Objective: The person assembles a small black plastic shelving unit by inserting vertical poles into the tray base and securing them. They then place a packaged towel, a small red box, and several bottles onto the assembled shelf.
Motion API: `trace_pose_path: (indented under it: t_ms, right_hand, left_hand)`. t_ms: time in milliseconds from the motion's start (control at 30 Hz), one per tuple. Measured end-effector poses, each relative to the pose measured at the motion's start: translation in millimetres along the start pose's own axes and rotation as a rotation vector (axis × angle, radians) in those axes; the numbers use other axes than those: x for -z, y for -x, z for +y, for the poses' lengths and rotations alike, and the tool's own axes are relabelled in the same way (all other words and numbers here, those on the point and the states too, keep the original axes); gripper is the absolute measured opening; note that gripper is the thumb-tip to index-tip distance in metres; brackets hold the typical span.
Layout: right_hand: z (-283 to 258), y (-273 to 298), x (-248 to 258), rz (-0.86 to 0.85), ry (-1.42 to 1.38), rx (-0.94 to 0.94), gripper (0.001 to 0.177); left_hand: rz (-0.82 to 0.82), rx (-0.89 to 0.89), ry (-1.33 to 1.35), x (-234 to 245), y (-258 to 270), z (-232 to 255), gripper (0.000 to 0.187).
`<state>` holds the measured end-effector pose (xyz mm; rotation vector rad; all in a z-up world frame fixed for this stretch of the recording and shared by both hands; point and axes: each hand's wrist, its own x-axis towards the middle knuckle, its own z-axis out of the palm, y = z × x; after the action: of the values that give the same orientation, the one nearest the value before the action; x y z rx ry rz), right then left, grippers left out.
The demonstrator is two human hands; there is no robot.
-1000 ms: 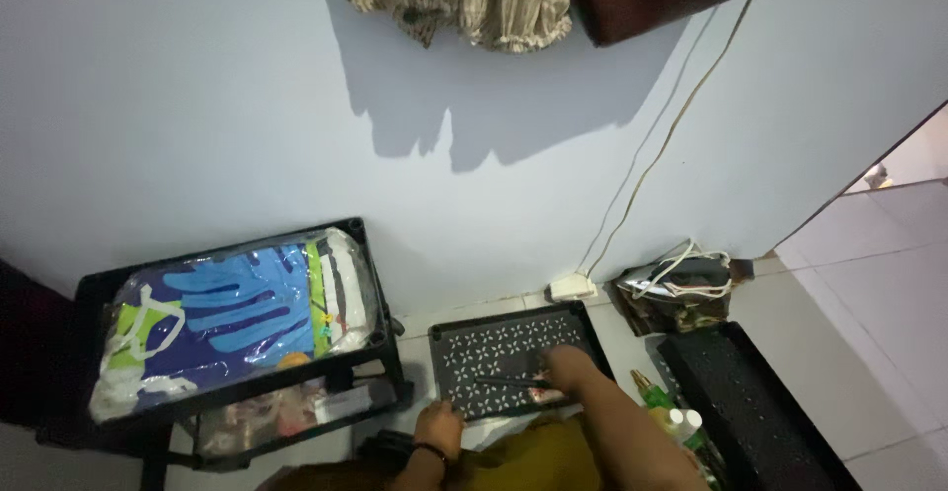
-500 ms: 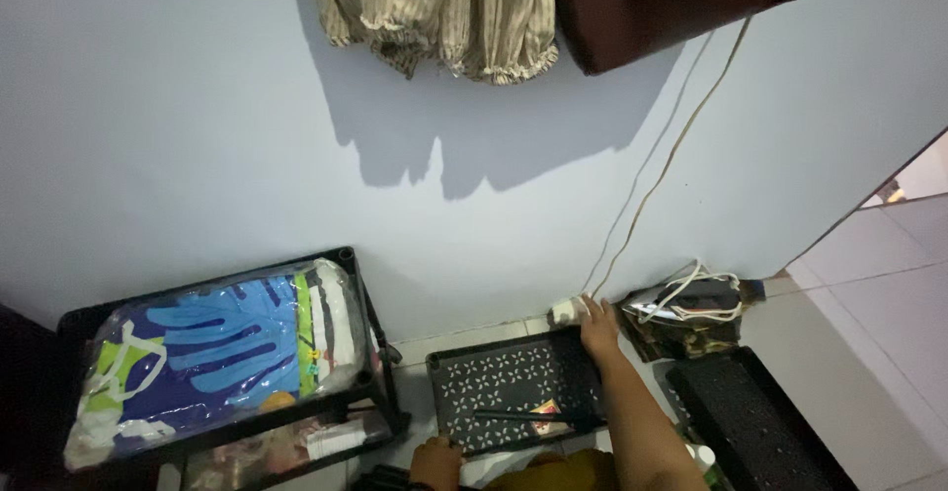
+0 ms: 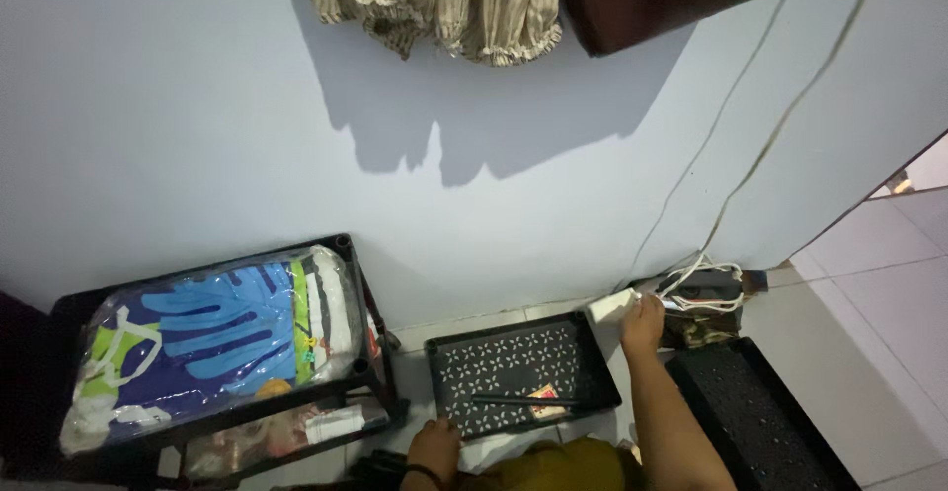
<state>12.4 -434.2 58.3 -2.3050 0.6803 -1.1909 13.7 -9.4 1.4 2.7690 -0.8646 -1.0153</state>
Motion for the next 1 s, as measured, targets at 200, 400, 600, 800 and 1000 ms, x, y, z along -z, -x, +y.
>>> trace_pose_path:
  t_ms: [200, 400, 600, 800, 1000]
  right_hand:
    - [-2.1, 23.5, 22.2, -0.036, 0.013, -0.039, 0.038]
    - [2.4, 38.2, 34.7, -0.135, 0.109, -0.207, 0.044]
    - [0.6, 39.4, 37.5, -0.411, 0.221, -0.413, 0.056]
    - [-12.7, 47.8, 25.5, -0.749, 0.226, -0.51, 0.093]
    - [-29.0, 69.2, 17.4, -0.859, 0.202, -0.428, 0.111]
  left_hand:
    - [0.235, -0.112, 0.021, -14.0, 2.4, 0.0, 0.024]
    - [0.263, -0.162, -0.036, -22.1, -2.8, -5.1, 0.02]
    - [0.439, -0.211, 0.025, -25.6, 3.8, -2.4, 0.02]
    - [0.498, -0.119, -0.095, -5.5, 8.5, -11.0, 0.023]
    - [0.516, -0.006, 0.149, 11.4, 16.7, -17.8, 0.037]
